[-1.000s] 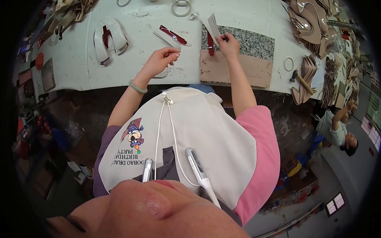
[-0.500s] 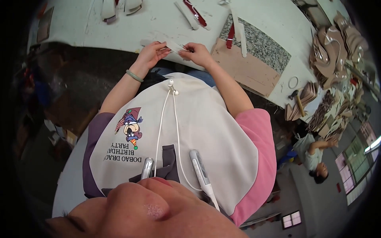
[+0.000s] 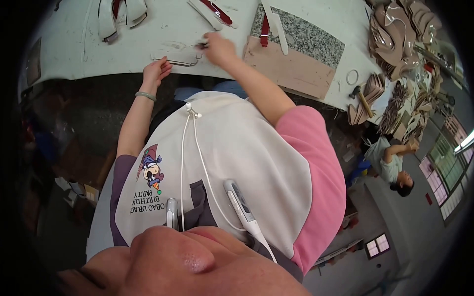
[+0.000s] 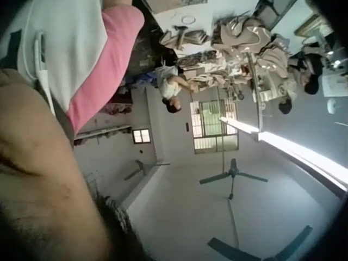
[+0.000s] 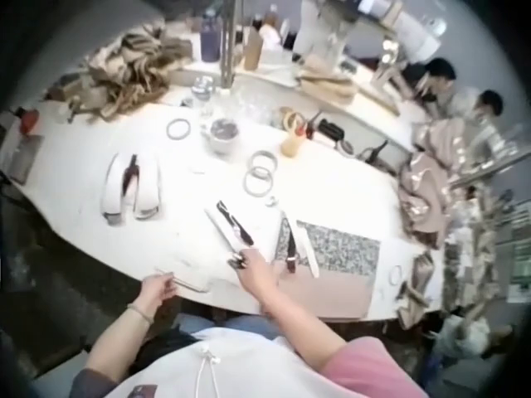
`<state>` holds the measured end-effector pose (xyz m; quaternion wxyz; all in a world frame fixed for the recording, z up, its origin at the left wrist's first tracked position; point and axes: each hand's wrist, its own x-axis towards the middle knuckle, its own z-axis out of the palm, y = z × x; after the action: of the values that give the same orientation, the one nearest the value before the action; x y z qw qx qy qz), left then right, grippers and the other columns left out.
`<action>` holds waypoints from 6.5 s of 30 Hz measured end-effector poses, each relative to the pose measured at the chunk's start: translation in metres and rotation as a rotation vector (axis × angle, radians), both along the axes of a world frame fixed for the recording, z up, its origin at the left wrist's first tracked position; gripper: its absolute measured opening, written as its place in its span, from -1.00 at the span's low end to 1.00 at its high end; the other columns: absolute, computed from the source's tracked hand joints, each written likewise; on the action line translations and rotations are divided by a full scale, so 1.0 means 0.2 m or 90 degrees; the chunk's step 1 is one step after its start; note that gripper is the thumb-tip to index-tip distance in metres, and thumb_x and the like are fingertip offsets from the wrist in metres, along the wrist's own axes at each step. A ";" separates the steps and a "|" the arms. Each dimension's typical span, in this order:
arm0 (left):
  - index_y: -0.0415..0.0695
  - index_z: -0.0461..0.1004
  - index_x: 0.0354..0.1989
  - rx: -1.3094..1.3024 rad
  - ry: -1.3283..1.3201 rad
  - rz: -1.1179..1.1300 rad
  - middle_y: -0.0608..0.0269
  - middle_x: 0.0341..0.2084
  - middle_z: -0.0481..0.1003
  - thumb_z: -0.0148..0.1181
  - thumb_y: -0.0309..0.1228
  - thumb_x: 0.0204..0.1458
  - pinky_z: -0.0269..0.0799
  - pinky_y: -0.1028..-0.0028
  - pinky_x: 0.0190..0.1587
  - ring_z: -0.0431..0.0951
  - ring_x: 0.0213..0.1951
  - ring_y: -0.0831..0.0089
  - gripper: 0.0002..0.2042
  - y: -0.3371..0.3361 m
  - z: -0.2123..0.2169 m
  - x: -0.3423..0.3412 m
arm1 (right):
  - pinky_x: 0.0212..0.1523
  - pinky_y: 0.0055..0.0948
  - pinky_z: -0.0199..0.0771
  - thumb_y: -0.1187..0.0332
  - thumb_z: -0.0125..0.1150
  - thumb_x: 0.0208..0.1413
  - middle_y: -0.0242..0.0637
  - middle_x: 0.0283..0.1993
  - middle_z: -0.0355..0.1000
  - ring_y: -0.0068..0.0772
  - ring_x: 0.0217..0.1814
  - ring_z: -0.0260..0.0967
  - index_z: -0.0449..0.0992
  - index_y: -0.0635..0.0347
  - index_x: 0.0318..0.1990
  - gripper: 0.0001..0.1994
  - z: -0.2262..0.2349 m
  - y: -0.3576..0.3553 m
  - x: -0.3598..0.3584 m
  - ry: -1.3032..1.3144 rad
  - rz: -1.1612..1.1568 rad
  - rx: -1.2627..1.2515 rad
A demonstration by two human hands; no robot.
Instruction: Assembling high-heeled shoes by applying adhesive to straps and attaching them to the shoe body.
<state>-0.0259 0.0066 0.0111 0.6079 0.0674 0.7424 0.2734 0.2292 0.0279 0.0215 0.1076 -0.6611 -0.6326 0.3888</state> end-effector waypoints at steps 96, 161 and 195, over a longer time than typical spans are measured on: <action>-0.30 0.51 -0.04 0.222 -0.170 -0.198 0.17 -0.32 0.56 -0.05 -0.63 0.00 0.47 0.67 -0.36 0.50 -0.35 0.55 -0.66 0.09 0.84 0.47 | -0.58 -0.72 0.25 0.45 0.13 0.15 -0.33 -0.40 0.57 -0.69 -0.60 0.23 0.48 0.34 -0.35 -0.88 0.82 -0.08 0.21 0.505 -0.268 -0.092; -0.29 0.49 -0.01 0.255 -0.170 -0.202 0.18 -0.25 0.56 0.21 -0.43 0.10 0.44 0.58 -0.19 0.52 -0.24 0.52 -0.70 0.19 0.80 0.56 | -0.44 -0.67 0.19 0.35 0.24 0.12 -0.49 -0.51 0.40 -0.67 -0.49 0.19 0.57 0.27 -0.27 -0.84 0.50 -0.08 0.22 0.325 -0.130 -0.059; -0.23 0.47 0.01 0.274 -0.046 -0.016 0.26 -0.26 0.54 0.10 -0.40 0.18 0.36 0.68 -0.28 0.53 -0.28 0.57 -0.73 -0.09 0.66 -0.12 | -0.30 -0.39 0.43 0.23 0.31 -0.05 -0.22 -0.41 0.55 -0.26 -0.37 0.46 0.61 0.26 -0.26 -0.72 -0.13 0.46 0.44 -0.018 -0.191 -0.027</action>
<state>-0.0508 -0.0117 0.1426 0.6088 0.1954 0.6439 0.4203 0.3178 0.1192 -0.0045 0.1410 -0.7557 -0.5200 0.3723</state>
